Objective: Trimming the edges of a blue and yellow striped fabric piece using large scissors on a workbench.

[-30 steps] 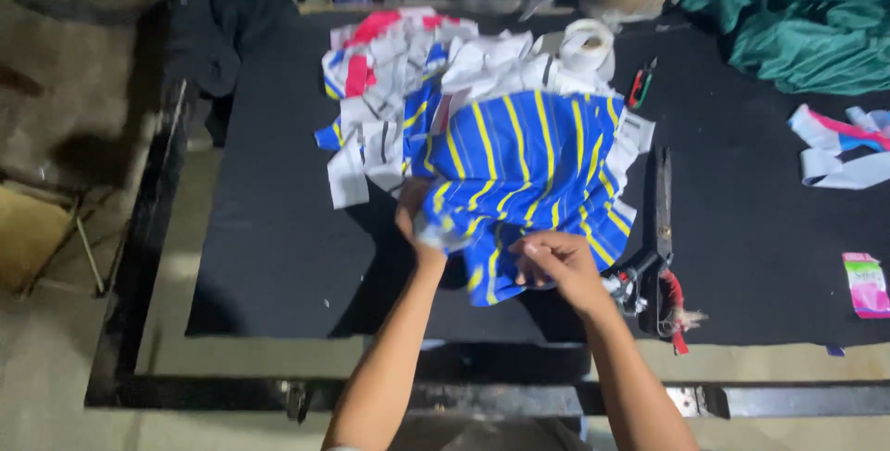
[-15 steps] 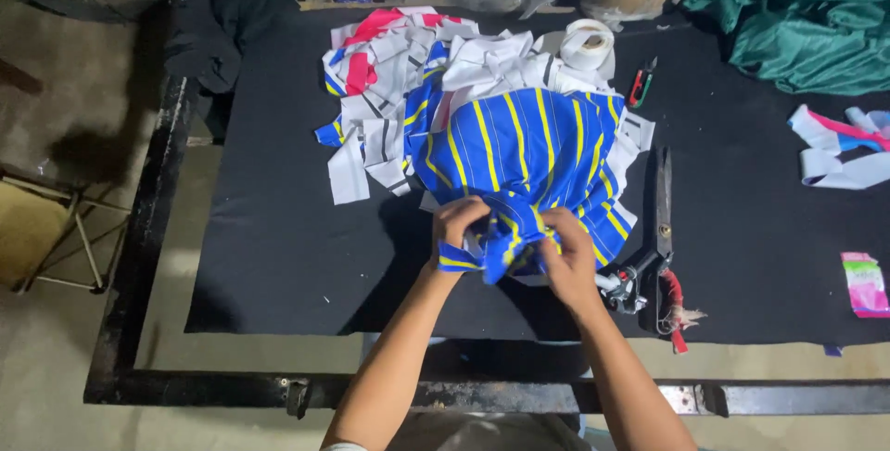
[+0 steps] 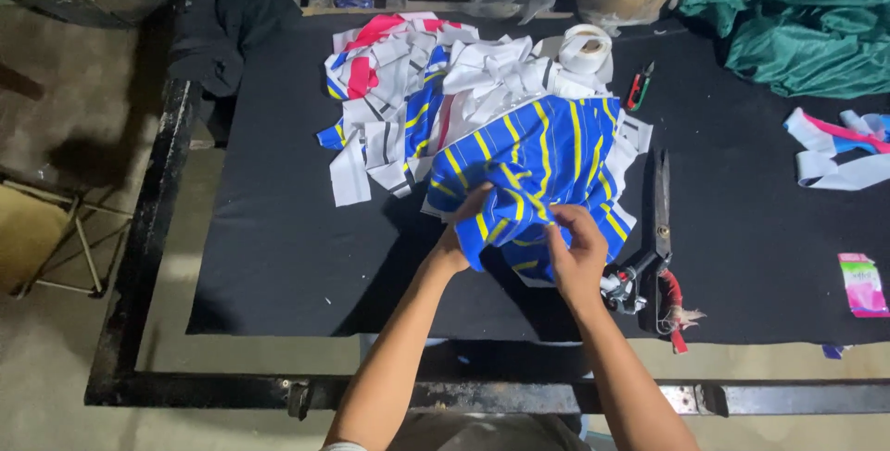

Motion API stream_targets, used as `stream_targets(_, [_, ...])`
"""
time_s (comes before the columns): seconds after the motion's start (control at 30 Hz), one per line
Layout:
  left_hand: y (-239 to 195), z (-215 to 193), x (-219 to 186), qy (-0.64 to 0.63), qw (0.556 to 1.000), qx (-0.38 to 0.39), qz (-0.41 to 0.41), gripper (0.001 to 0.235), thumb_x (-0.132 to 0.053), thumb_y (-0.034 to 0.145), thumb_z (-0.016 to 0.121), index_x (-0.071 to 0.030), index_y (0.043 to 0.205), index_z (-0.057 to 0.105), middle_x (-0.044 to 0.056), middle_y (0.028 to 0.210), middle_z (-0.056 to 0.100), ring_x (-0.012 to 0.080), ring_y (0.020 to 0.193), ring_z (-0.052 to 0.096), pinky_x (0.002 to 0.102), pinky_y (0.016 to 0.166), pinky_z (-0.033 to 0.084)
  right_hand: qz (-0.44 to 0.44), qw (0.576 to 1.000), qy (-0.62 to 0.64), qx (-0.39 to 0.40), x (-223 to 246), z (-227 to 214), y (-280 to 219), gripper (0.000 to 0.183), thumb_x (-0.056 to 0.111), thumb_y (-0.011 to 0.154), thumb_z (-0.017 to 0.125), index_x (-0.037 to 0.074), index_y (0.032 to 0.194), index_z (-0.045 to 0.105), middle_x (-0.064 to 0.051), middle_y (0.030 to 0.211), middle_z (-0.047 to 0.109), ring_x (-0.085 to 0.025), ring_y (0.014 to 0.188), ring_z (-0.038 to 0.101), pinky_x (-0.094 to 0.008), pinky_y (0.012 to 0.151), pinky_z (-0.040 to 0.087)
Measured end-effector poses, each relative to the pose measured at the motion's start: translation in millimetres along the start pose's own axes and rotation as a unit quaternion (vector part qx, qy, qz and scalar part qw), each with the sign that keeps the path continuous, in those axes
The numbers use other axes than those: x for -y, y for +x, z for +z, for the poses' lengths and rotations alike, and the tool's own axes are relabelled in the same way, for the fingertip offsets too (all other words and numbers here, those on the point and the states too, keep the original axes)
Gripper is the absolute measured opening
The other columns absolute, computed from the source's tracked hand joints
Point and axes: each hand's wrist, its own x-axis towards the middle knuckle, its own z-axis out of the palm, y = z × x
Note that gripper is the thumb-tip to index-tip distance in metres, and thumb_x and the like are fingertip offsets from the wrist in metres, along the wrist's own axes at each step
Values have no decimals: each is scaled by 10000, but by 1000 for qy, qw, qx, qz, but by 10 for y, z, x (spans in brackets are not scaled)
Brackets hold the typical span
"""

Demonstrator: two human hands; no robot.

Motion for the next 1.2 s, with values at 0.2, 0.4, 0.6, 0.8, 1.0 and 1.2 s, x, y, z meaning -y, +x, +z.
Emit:
stream_targets(0.2, [69,-136,-384,44,998,-38,-31,91,-200,925,721,-170,1010,736,55,957,763,274,993,733,354,902,553,-42,999,-27,16,14,0,43,107,17,945,706,4,1035,762,-160,1005,704,-316,983,693,-414,880,545])
stream_targets(0.4, [120,-327,-438,170,985,-5,-37,181,-328,984,595,-178,1024,502,142,841,713,415,882,708,495,794,531,-58,981,-61,173,-171,-54,90,238,87,914,608,72,1036,812,-160,956,747,-374,976,705,-489,881,525])
stream_targets(0.6, [182,-568,-557,242,970,23,-29,250,-327,861,771,-228,1051,643,23,932,756,300,915,728,435,805,573,-72,976,-152,135,-116,-92,216,210,181,954,623,105,1039,799,-142,959,763,-385,930,703,-469,848,533])
stream_targets(0.8, [219,-493,-286,292,947,-123,53,344,-306,878,807,-86,1087,646,98,1005,659,337,986,646,472,892,514,-57,972,-226,21,-299,-201,315,214,34,929,659,97,1105,762,-159,1027,699,-424,938,679,-493,822,530])
stream_targets(1.0, [179,-402,-233,226,944,-205,128,95,-170,945,695,-117,962,619,76,937,658,310,919,653,400,830,519,-86,962,-257,9,-411,-154,228,273,72,889,700,69,1161,722,-176,1138,650,-431,964,668,-502,828,542])
stream_targets(1.2, [-114,208,-819,142,952,71,263,109,-146,856,697,-171,799,608,33,732,677,267,709,679,348,639,545,-201,960,-171,94,-23,-58,212,660,352,898,743,58,1433,493,-267,1506,401,-566,1336,449,-622,1078,390])
